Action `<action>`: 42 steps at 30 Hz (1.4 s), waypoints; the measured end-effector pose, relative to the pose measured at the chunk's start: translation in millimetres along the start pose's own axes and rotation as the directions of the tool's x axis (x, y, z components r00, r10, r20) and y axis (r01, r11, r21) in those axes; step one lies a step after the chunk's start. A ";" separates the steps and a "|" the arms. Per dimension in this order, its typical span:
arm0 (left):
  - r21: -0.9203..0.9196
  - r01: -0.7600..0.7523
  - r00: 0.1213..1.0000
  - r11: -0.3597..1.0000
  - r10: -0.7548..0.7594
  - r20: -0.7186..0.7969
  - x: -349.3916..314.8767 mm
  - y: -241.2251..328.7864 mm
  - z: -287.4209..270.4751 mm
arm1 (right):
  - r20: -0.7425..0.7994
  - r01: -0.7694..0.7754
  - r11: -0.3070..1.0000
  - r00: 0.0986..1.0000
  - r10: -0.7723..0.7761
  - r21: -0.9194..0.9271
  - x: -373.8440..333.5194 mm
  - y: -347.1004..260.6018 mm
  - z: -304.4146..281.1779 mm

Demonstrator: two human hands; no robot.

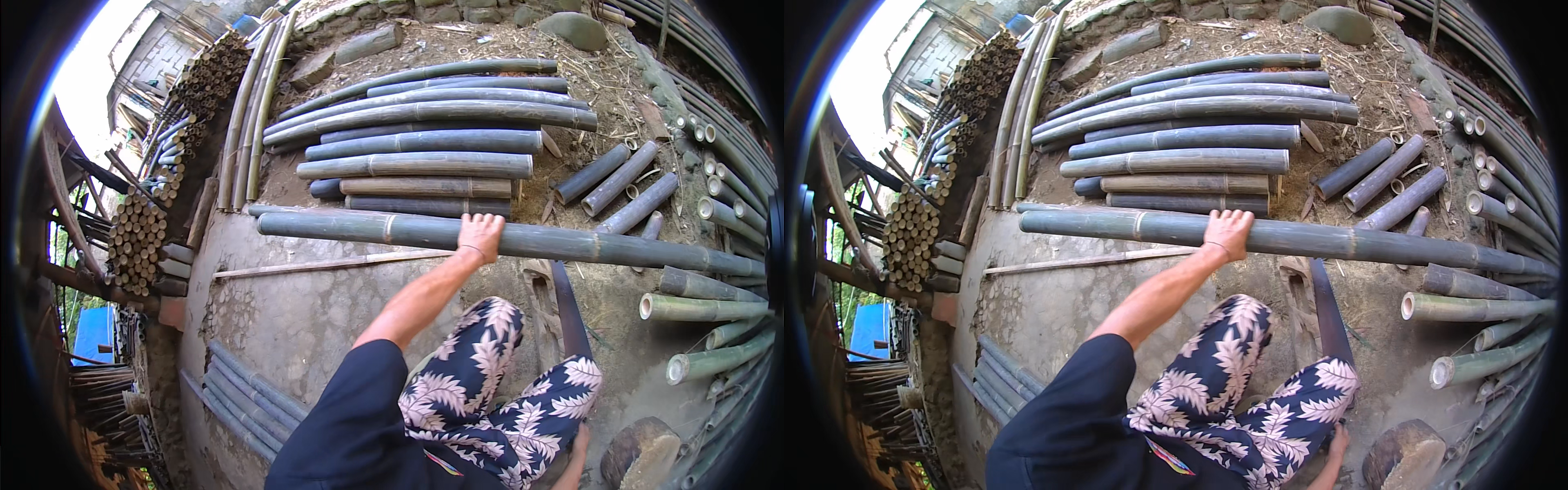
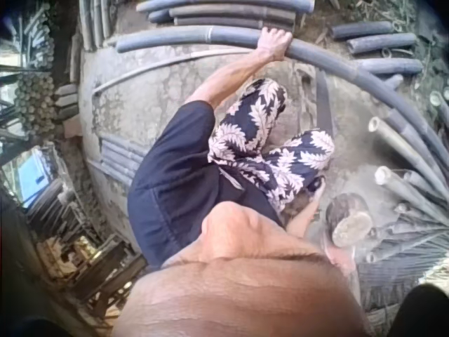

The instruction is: The person saws bamboo stalks on the ground using a hand saw, measuring sections with a tape measure and sorting the cut pieces.

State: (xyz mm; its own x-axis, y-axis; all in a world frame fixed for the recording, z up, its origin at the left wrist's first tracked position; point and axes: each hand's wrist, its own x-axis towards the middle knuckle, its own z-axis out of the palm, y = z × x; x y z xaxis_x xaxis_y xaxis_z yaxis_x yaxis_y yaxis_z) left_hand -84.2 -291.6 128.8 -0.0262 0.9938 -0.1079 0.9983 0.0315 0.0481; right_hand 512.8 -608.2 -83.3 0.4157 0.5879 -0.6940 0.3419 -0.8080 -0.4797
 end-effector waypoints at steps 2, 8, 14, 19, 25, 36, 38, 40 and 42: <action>0.013 -0.034 0.988 0.999 0.035 -0.147 -5.0 -4.2 34.6 | 0.486 -0.536 0.552 0.837 0.251 0.639 -66.2 -39.6 10.8; 0.023 -0.172 0.930 0.985 0.170 -0.326 62.2 62.0 69.4 | 0.159 -0.043 0.338 0.932 -0.324 0.940 -133.7 -164.6 -34.9; -0.263 -0.232 0.950 0.936 0.159 -0.270 75.1 70.5 45.5 | -0.061 0.446 0.471 0.772 -0.632 0.761 -167.3 -336.2 -9.5; -0.962 -0.163 0.950 0.218 0.297 -0.094 -14.8 58.0 -27.0 | 0.196 0.646 0.659 0.641 -0.742 0.384 -219.8 -435.2 80.8; -0.938 0.202 0.965 -0.282 0.222 0.141 -147.7 -74.9 -46.9 | 0.333 0.993 0.080 0.105 -0.937 -0.088 -315.5 -479.9 222.7; -0.989 0.097 0.622 0.112 -0.782 -0.028 -247.2 -398.9 -6.9 | 0.384 0.829 -0.009 0.250 -0.889 -0.560 -262.0 -509.3 280.7; -0.976 0.132 0.296 0.171 -0.947 -0.126 -271.5 -494.2 7.9 | 0.339 0.818 0.062 0.304 -0.891 -0.571 -238.2 -519.1 265.8; -0.943 0.218 0.112 0.251 -0.966 -0.231 -280.7 -573.0 25.3 | 0.325 0.829 0.063 0.287 -0.901 -0.556 -210.6 -526.2 252.7; -0.887 0.384 0.126 0.256 -0.966 -0.225 -256.1 -596.5 36.4 | 0.320 0.832 0.094 0.311 -0.895 -0.546 -188.2 -525.3 237.1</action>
State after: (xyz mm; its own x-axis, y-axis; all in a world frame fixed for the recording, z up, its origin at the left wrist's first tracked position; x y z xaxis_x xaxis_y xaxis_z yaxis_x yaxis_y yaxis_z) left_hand -671.2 -568.8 91.6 -0.9795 0.1189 0.1629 0.2004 0.4838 0.8519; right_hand 55.1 -303.4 172.0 -0.4463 0.8939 0.0420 0.8385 0.4341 -0.3293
